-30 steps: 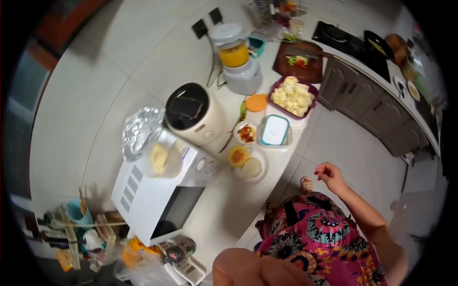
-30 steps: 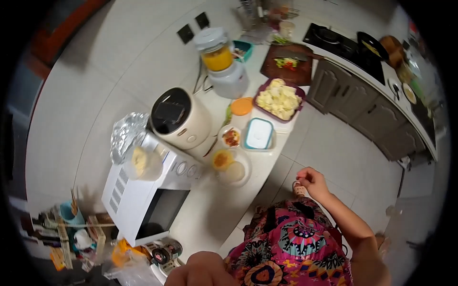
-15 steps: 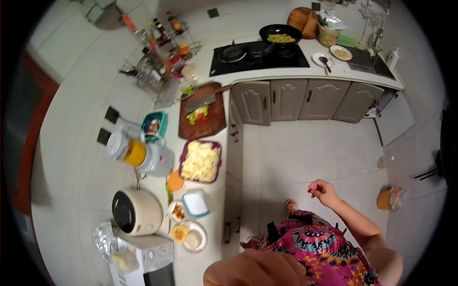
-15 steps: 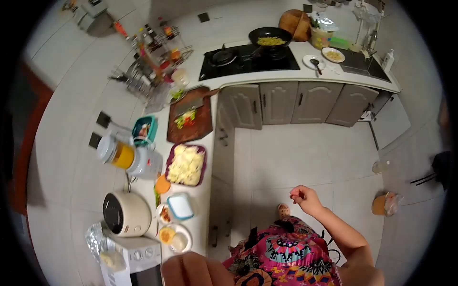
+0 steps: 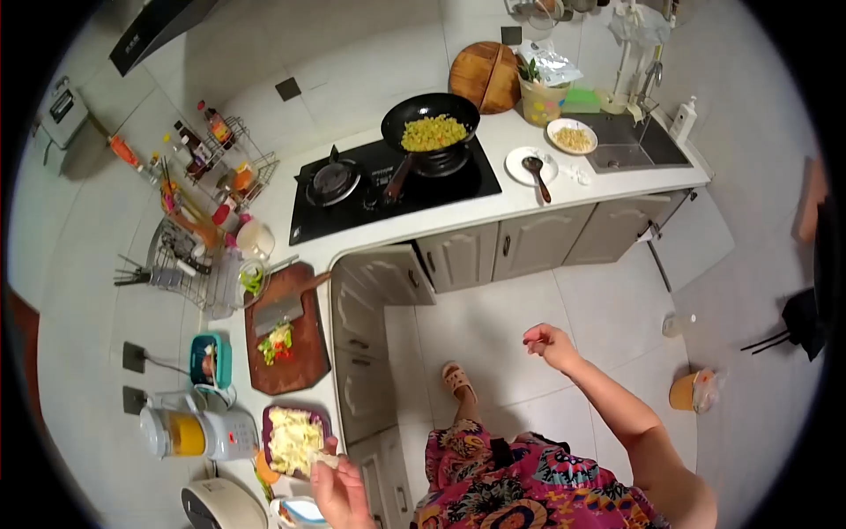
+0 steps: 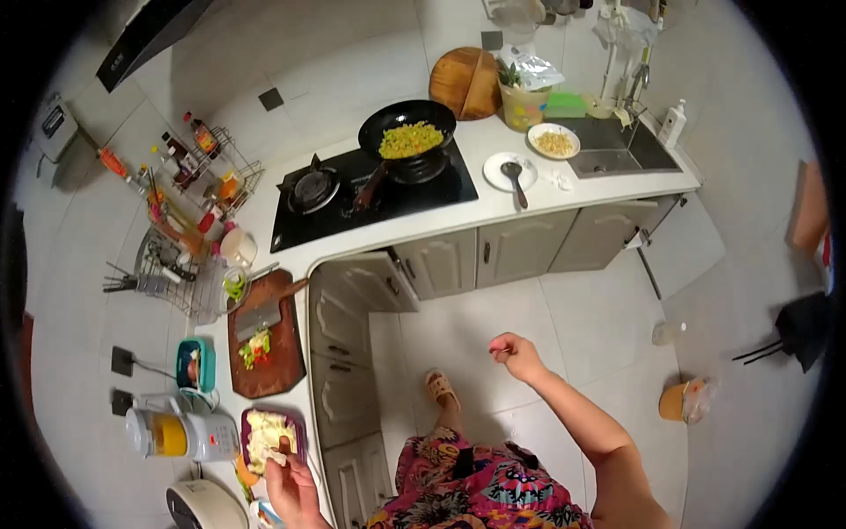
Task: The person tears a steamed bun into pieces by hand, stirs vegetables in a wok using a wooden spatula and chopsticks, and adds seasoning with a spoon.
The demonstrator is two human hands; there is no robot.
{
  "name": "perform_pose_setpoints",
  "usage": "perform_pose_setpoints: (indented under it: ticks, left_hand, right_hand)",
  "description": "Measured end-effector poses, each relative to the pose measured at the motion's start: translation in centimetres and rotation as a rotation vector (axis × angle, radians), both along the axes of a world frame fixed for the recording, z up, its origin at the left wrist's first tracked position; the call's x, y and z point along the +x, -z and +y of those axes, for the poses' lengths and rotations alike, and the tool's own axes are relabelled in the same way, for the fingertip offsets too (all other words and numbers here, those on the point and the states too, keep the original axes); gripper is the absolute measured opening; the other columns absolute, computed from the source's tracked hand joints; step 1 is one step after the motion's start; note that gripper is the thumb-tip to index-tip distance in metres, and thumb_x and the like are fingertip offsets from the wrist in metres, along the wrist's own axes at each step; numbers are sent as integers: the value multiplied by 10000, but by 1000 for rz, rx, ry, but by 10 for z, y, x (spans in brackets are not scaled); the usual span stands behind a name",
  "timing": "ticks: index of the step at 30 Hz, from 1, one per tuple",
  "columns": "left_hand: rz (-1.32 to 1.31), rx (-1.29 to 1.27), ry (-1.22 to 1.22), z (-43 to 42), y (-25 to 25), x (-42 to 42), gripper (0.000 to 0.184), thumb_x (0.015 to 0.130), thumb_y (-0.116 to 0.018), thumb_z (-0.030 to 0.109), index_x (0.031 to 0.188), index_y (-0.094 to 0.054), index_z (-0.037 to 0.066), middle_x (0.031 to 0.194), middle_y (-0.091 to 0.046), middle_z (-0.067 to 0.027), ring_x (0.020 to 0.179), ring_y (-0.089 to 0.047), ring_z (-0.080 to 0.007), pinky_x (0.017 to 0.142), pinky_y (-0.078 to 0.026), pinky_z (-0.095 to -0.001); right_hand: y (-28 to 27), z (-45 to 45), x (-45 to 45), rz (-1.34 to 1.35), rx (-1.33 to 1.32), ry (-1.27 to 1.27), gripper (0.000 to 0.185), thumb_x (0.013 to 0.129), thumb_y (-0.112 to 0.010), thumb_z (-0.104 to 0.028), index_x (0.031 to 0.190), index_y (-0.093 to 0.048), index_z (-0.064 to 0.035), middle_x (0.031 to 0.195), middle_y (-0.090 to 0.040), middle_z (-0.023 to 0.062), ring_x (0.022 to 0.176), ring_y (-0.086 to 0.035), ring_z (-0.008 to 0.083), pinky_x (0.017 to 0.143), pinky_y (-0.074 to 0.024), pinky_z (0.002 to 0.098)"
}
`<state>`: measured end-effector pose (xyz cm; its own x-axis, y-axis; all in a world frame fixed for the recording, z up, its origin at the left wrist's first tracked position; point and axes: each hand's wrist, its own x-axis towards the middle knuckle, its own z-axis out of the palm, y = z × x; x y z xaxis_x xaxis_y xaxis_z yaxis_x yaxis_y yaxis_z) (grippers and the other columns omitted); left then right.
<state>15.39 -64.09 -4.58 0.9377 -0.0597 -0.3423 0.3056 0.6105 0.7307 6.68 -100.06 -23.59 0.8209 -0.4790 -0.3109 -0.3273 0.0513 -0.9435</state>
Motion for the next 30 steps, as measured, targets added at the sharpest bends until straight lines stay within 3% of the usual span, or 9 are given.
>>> perform_pose_setpoints:
  ticks: [2, 3, 6, 14, 19, 23, 26, 29, 30]
  left_hand:
    - [-1, -136, -15, -19, 28, 44, 302, 818, -503, 146, 1073, -427, 2, 984, -516, -122, 714, -478, -159, 581, -427, -214]
    - [-54, -152, 90, -28, 35, 63, 331, 827, -492, 155, 1105, -413, -8, 1097, -482, -164, 728, -485, -160, 612, -438, -213]
    - [10, -124, 111, -87, 16, 124, 248, 784, -515, 128, 991, -491, -8, 1050, -493, -123, 816, -498, -169, 659, -403, -257]
    - [-9, -9, 347, -206, 16, 271, 230, 803, -425, 15, 1023, -475, -31, 1049, -507, -143, 846, -505, -175, 730, -405, -285]
    - [-52, 187, 405, -276, 58, 350, 205, 779, -498, 6, 978, -534, -23, 1102, -495, -112, 945, -497, -164, 838, -367, -266]
    - [-120, 380, 479, -322, 105, 400, 174, 735, -584, 23, 907, -590, -2, 1176, -450, -93, 939, -493, -142, 802, -386, -260]
    - [-105, 472, 619, -349, 126, 429, 215, 696, -639, 53, 894, -594, -17, 1207, -418, -96, 877, -518, -153, 740, -414, -267]
    - [-113, 491, 790, -362, 147, 444, 239, 685, -660, 103, 872, -596, -31, 1208, -417, -90, 922, -508, -169, 740, -414, -276]
    - [-138, 512, 815, -365, 154, 446, 239, 682, -667, 113, 862, -595, -29, 1192, -432, -86, 834, -535, -153, 666, -433, -268]
  right_hand:
    - [-19, -37, 23, 65, 101, 204, 176, 732, -489, 32, 883, -536, -45, 806, -575, 30, 696, -534, 114, 608, -421, 242]
    - [-11, -60, 31, 83, 110, 259, 159, 747, -534, -69, 906, -522, -74, 855, -577, 49, 732, -540, 126, 630, -403, 263]
    - [-4, -120, 55, 111, 188, 493, 196, 758, -531, -90, 952, -501, -85, 880, -574, 43, 763, -536, 139, 650, -403, 271]
    - [39, -275, 151, 225, 115, 693, 231, 754, -542, -206, 953, -465, -119, 920, -512, 18, 811, -467, 152, 702, -384, 327]
    - [68, -347, 210, 302, 206, 618, 343, 763, -528, -319, 1026, -456, -112, 944, -503, 22, 856, -441, 167, 713, -363, 385]
    - [80, -377, 234, 410, 384, 583, 288, 816, -486, -383, 846, -491, -97, 676, -526, 28, 554, -479, 182, 528, -395, 336]
    - [61, -373, 248, 254, 723, 555, 218, 842, -471, -280, 837, -486, -62, 590, -452, 17, 494, -440, 137, 472, -389, 266]
    - [19, -372, 253, 95, 470, 542, 197, 842, -474, -236, 856, -481, -40, 558, -440, 21, 449, -416, 129, 417, -363, 233]
    - [-9, -368, 261, 126, 362, 545, 175, 840, -460, -176, 914, -491, -21, 624, -498, 38, 447, -412, 114, 397, -352, 225]
